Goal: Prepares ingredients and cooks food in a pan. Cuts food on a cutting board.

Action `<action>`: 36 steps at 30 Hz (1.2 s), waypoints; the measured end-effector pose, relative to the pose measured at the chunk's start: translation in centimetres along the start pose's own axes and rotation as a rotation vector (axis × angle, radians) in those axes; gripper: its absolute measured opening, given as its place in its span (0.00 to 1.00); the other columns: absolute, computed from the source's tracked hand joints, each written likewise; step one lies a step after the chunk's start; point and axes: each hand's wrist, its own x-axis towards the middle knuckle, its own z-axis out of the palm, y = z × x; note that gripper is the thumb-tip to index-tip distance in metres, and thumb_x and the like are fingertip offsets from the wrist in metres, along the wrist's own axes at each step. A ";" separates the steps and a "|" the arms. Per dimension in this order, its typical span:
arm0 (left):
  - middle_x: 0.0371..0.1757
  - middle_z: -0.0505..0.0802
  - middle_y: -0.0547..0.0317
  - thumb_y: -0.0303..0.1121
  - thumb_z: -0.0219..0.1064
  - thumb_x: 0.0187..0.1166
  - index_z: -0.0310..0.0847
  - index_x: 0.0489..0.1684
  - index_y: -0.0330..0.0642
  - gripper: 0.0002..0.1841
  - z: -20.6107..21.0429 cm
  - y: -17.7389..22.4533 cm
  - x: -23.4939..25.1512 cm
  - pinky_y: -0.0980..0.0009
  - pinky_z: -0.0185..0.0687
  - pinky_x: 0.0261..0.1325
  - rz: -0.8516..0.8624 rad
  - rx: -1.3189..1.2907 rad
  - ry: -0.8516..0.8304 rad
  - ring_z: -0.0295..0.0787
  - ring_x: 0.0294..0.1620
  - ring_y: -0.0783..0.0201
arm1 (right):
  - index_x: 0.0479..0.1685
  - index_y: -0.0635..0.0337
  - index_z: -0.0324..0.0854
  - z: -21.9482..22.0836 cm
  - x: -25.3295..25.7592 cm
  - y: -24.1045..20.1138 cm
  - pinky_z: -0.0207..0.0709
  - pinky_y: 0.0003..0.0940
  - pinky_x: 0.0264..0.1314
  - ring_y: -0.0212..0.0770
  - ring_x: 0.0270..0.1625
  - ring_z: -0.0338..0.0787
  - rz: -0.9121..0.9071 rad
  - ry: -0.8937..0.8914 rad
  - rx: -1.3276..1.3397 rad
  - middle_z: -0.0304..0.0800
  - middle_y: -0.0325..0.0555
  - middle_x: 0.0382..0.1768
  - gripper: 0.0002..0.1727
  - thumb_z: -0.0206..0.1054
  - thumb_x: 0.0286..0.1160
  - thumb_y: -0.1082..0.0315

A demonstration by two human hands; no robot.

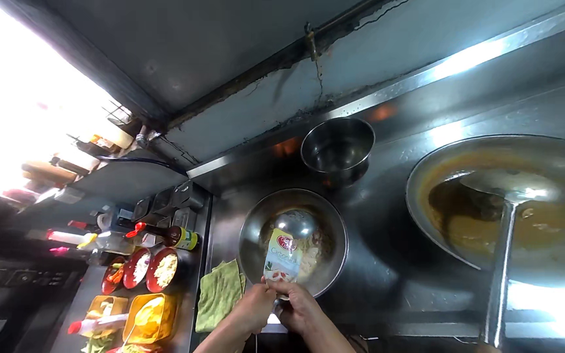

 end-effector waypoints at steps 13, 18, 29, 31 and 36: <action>0.48 0.90 0.42 0.41 0.45 0.92 0.84 0.51 0.37 0.21 1.3 2.9 -2.4 0.42 0.80 0.58 0.074 0.525 0.017 0.88 0.54 0.45 | 0.44 0.68 0.79 0.6 2.1 -2.1 0.86 0.34 0.28 0.40 0.23 0.86 -0.060 0.109 0.031 0.84 0.51 0.25 0.13 0.61 0.87 0.63; 0.42 0.88 0.45 0.41 0.49 0.91 0.83 0.48 0.39 0.18 1.8 2.4 -3.0 0.45 0.81 0.51 0.037 0.446 0.025 0.88 0.47 0.48 | 0.49 0.68 0.79 0.3 2.7 -2.5 0.88 0.35 0.31 0.42 0.27 0.89 -0.121 0.191 0.003 0.86 0.53 0.29 0.14 0.61 0.88 0.62; 0.59 0.91 0.38 0.67 0.37 0.86 0.72 0.75 0.47 0.38 -0.6 -1.9 -1.2 0.39 0.90 0.53 0.092 -0.897 -0.555 0.92 0.51 0.39 | 0.64 0.67 0.75 -0.3 2.2 -2.4 0.91 0.45 0.45 0.47 0.41 0.95 -0.269 0.061 -0.183 0.92 0.57 0.41 0.21 0.56 0.92 0.56; 0.57 0.91 0.36 0.71 0.35 0.85 0.76 0.70 0.45 0.41 -0.2 -2.4 -0.3 0.40 0.89 0.53 0.083 -1.019 -0.599 0.92 0.51 0.39 | 0.69 0.66 0.73 -0.2 2.0 -2.4 0.91 0.45 0.48 0.48 0.44 0.95 -0.252 0.026 -0.203 0.92 0.57 0.43 0.22 0.55 0.93 0.54; 0.38 0.90 0.48 0.47 0.49 0.92 0.78 0.56 0.41 0.19 1.2 -3.0 0.5 0.67 0.89 0.30 0.107 -1.135 -0.592 0.89 0.28 0.60 | 0.60 0.68 0.71 -0.6 1.8 -2.2 0.92 0.44 0.41 0.49 0.35 0.95 -0.199 -0.070 -0.174 0.90 0.56 0.33 0.21 0.45 0.97 0.56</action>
